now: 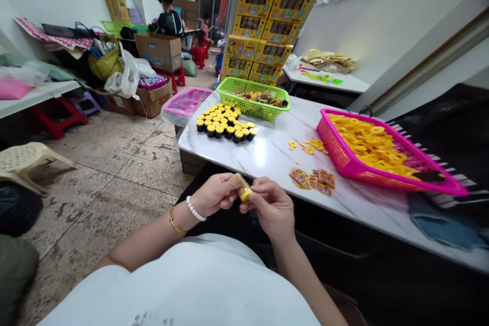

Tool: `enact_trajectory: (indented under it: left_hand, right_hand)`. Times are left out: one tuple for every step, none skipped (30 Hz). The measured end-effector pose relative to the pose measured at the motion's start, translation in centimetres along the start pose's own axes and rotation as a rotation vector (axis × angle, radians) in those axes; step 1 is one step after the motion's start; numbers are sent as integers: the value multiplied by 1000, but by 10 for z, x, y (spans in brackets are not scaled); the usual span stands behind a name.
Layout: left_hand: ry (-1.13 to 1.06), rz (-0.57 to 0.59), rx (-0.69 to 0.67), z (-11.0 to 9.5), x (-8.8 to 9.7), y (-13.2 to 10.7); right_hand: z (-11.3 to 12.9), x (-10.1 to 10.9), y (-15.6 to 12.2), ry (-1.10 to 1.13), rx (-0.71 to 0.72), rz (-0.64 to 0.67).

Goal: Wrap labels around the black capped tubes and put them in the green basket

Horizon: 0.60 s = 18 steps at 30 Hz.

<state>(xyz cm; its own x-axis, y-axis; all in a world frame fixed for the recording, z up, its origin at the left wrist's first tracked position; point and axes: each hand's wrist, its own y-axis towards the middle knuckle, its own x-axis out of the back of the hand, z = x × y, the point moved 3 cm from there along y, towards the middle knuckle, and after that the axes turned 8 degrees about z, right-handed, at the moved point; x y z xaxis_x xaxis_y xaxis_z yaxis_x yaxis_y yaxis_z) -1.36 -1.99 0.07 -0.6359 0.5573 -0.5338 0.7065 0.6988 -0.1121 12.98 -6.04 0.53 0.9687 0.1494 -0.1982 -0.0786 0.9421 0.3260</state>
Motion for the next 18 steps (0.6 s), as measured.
enact_trajectory:
  left_hand:
    - [19,-22,-6,-1,-1,-1]
    - [34,-37,-13,-2,-2,-2]
    - [41,-40,-17,-3,-3,-3]
    - [42,-28,-17,-5,-5,-4]
    - [42,-4,-13,-6,-7,-5]
    - [43,22,-7,-8,-9,-6]
    - [50,44,2,-9,-11,-8]
    - [61,56,13,-9,-12,-9]
    - [76,60,22,-10,-12,-10]
    - [87,57,27,-10,-12,-11]
    - [90,53,29,-10,-12,-11]
    - [79,61,34,-9,-12,-12]
    - [54,81,43,-9,-12,-13]
    - [19,109,55,-8,-12,-13]
    - [-18,136,65,-7,-12,-13]
    - [-48,155,72,-6,-12,-13]
    - [-67,156,71,-5,-12,-13]
    - [-71,136,62,-5,-11,-12]
  right_hand:
    - [4,-3,0,-64,22,22]
    - [9,-5,1,-144,51,44]
    - [14,-7,2,-226,91,57]
    - [18,-8,2,-295,140,58]
    - [22,-9,1,-343,190,51]
    - [25,-10,1,-368,230,40]
    - [26,-10,-1,-368,255,25]
    - [26,-10,-2,-350,265,11]
    - [25,-10,-4,-323,259,4]
    - [23,-10,-6,-295,239,7]
    - [21,-9,-7,-275,211,18]
    - [19,-9,-8,-267,180,35]
    - [18,-8,-9,-269,154,51]
    - [17,-7,-10,-270,136,57]
    - [16,-6,-10,-263,131,51]
    - [15,-4,-11,-245,137,31]
    - [14,-3,-10,-219,146,6]
    - [14,-2,-10,-195,149,-12]
